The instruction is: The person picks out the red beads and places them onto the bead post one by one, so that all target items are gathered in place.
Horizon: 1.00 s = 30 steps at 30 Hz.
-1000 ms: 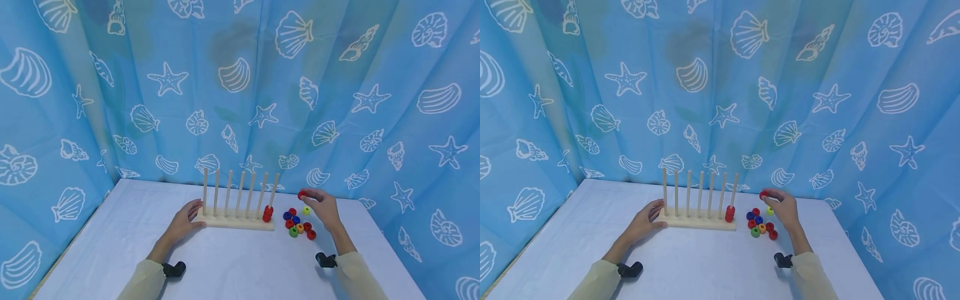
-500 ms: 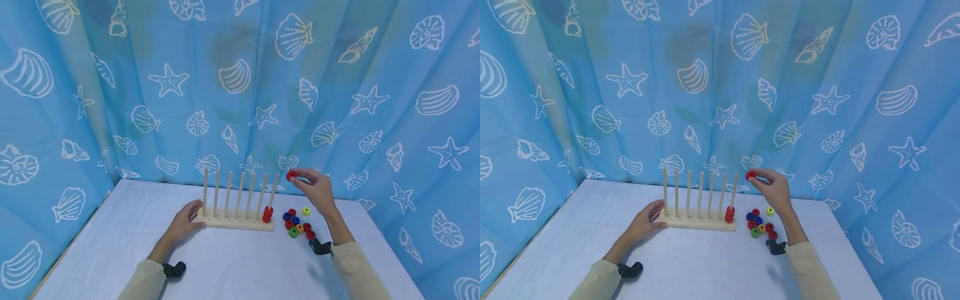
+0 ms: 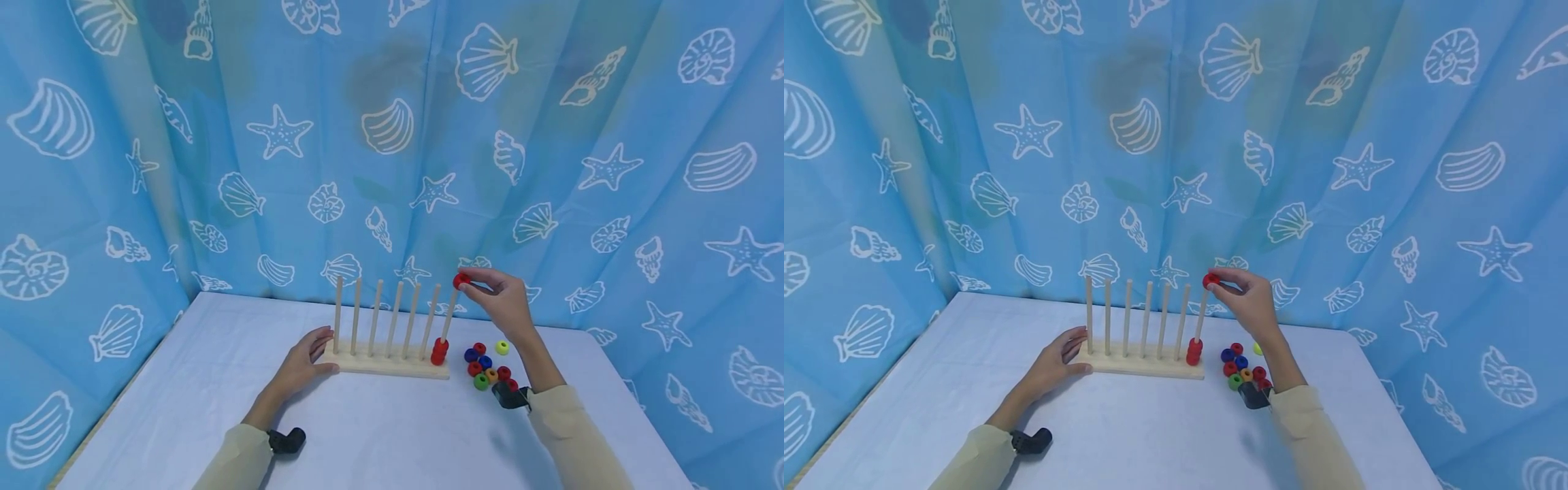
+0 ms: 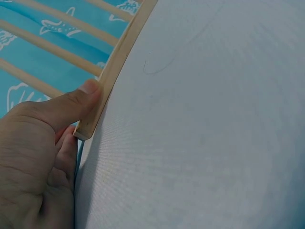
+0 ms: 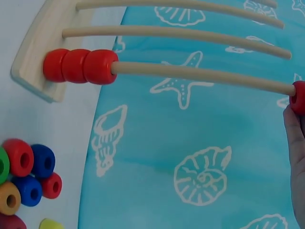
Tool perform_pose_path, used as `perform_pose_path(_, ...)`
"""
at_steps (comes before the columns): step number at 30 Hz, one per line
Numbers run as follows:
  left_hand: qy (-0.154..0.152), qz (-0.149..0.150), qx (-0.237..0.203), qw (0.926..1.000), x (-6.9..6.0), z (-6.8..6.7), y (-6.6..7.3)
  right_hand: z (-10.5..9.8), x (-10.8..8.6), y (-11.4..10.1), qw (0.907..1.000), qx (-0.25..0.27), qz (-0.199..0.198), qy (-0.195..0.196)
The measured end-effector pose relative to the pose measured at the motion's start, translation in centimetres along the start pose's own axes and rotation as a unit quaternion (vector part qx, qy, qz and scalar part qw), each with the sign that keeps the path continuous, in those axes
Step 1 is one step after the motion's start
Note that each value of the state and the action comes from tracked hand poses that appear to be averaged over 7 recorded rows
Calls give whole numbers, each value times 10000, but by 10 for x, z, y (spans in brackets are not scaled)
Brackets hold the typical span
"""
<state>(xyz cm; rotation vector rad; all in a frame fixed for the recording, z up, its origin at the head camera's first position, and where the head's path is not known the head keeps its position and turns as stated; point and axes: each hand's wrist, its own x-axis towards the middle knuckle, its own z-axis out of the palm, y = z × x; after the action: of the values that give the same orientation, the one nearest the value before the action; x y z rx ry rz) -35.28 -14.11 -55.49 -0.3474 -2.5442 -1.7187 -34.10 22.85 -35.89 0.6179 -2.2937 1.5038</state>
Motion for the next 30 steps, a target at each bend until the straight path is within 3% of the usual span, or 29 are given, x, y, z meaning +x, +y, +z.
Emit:
perform_pose_path(6,-32,-136,88,9999,-1,-1,2,5,-2,1,9999,-16,76,-110)
perform_pose_path(14,-63,-58,17,10000,0,-1,0,13,-7,42,9991,-110,415,-10)
perform_pose_path(30,-77,44,-101,9999,-3,-2,3,39,-41,90,9933,156,1145,10)
